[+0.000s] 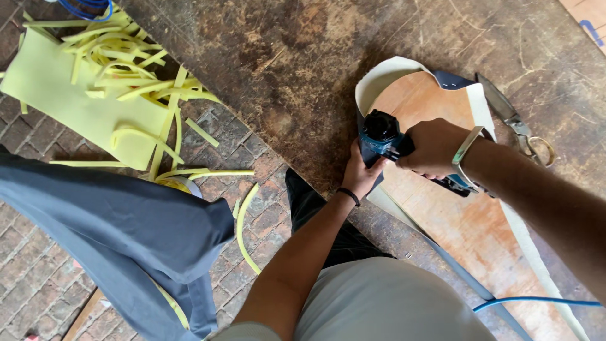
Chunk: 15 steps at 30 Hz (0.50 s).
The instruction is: The person staples dark fabric onto a curved wooden board using a pneumatic staple gun. They smooth the fabric, fold the edges, and trim excess material with shears.
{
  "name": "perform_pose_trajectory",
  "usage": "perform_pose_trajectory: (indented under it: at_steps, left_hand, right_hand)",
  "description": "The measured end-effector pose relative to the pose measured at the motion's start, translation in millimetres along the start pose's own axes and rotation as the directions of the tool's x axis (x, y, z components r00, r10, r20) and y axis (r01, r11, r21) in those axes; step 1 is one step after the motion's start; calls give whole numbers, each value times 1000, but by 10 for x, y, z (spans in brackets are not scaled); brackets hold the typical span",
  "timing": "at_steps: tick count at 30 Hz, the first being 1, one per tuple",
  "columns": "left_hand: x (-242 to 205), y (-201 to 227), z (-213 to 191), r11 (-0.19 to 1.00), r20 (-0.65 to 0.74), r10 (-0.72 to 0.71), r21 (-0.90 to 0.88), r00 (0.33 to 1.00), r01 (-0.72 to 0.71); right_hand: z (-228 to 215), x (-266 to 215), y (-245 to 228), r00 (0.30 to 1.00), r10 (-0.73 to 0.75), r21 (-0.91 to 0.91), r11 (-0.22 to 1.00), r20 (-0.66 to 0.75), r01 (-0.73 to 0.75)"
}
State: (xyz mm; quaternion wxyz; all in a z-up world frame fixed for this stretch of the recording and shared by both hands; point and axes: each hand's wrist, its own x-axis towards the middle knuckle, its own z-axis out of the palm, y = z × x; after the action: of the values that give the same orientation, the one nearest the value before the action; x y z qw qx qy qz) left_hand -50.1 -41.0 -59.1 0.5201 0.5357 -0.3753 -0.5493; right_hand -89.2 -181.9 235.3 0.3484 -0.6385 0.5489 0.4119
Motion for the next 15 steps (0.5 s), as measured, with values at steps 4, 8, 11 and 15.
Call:
perform_pose_trajectory:
  at_steps: [4, 8, 11, 15]
  left_hand:
    - [31, 39, 22, 990, 26, -121, 79, 992, 118]
    - [9, 33, 30, 994, 3, -34, 100, 999, 33]
    - [16, -7, 26, 996, 7, -9, 88, 1000, 9]
    - [22, -50, 42, 995, -2, -39, 96, 999, 40]
  right_hand:
    - [-16, 48, -45, 999, 21, 30, 999, 37, -22]
    - [57, 108, -67, 997, 31, 61, 998, 73, -35]
    - [123, 143, -55, 997, 33, 22, 999, 68, -34]
    - [218, 190, -14, 999, 39, -42, 998, 28, -37]
